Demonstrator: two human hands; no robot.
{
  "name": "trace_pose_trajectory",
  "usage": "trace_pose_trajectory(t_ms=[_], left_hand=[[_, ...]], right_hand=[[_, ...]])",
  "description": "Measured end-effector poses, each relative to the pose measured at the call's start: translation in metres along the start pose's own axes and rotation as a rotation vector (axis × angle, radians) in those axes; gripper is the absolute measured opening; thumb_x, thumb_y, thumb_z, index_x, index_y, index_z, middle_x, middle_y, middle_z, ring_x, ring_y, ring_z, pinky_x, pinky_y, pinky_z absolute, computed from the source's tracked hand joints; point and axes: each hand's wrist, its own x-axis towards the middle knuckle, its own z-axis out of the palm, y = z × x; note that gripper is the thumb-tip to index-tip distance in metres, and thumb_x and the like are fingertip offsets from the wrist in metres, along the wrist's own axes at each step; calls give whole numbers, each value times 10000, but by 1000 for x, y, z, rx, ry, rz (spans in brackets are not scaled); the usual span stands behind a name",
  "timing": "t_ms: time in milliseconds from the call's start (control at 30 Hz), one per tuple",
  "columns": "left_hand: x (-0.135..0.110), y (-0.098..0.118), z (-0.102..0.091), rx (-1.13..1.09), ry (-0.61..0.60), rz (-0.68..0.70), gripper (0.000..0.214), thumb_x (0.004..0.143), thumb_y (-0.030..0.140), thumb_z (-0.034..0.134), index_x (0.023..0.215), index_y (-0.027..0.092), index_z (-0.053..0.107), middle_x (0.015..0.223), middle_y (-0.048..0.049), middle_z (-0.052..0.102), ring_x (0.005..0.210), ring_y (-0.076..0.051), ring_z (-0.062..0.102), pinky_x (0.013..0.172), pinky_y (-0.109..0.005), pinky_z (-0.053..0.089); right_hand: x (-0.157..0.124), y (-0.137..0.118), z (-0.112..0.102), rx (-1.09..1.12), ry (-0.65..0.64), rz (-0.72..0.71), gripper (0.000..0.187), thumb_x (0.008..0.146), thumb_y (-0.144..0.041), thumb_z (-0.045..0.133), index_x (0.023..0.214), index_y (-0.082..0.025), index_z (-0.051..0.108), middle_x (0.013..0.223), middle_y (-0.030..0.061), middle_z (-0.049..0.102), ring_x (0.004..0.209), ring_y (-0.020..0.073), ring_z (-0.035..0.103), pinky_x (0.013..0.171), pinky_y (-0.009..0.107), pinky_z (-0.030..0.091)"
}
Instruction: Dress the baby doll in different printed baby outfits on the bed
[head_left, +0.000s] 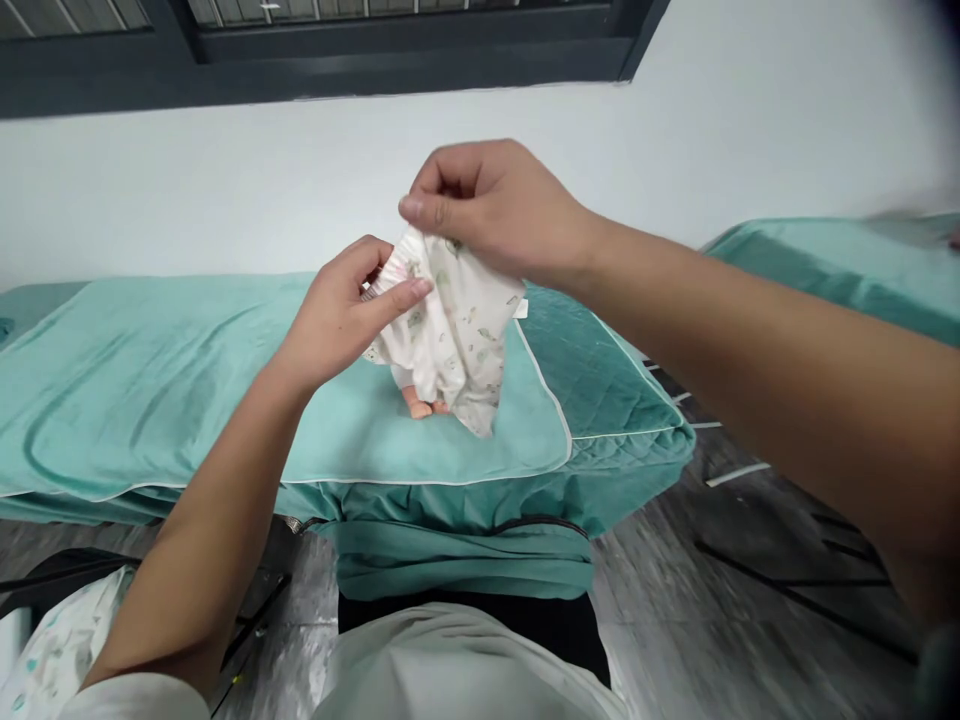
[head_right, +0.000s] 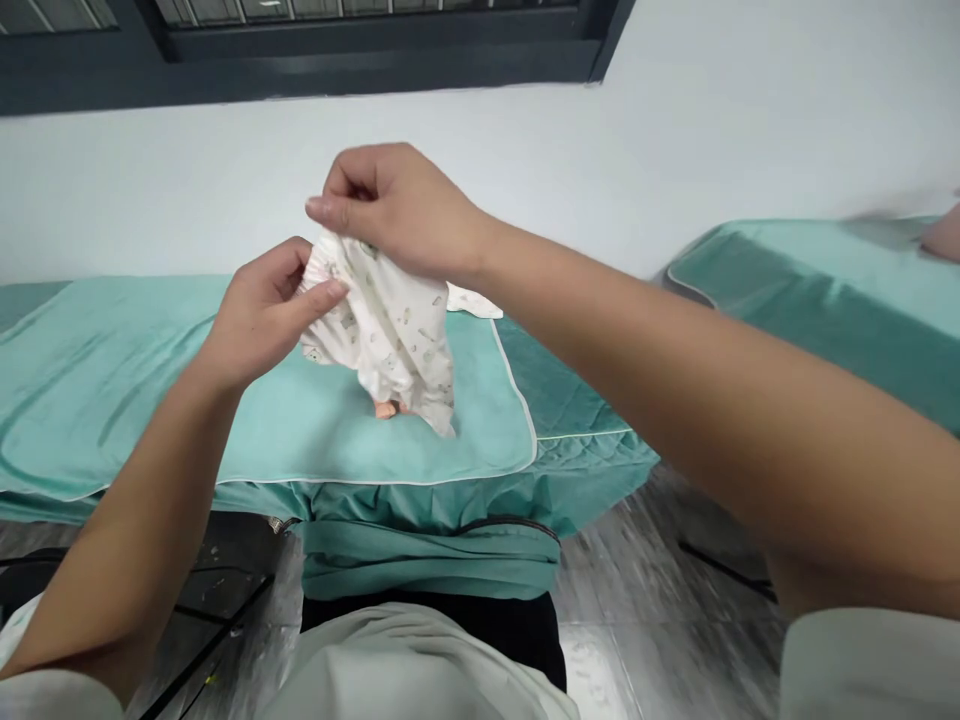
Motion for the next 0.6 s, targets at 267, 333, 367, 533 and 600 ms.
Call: trace_pose_trajectory(t_ms=[267,333,367,533,600], left_hand=[[19,17,-12,-261,200,10,401,841,552,804,845,202,607,754,12,607,711,-119,587,656,-255,510],[18,23,-17,-326,125,-27,410,839,571,797,853,196,632,753,4,623,706,-131,617,650,-266,522],[15,25,-19,-335,35,-73,411,831,573,802,867,191,653,755,-4,636,732,-154,653,662,-283,540],[-1,20,-28,-303,-281,-231,408,734,483,894,939,175,721,817,-35,712,899,-278,755,749,-379,622],[-2,11,-26,-353,-132,-183,414,791,523,840,985,181,711,877,-44,724,952,-276,761,801,-386,630]], right_hand=[[9,-9,-12,-55,-222,70,484,856,-453,826,615,-210,484,577,-65,368,544,86,305,502,272,210],[9,-10,-7,91,-141,35,491,925,-415,758,620,-217,429,591,-68,350,541,80,312,504,260,235],[9,-11,-4,173,-71,5,466,965,-384,710,635,-219,425,611,-63,370,548,79,335,513,253,268],[1,-3,10,345,-54,30,406,982,-477,666,706,-201,555,688,-30,569,614,83,494,561,215,409],[-5,8,16,320,-202,117,482,877,-618,742,715,-183,609,666,-25,595,599,89,513,533,215,412]])
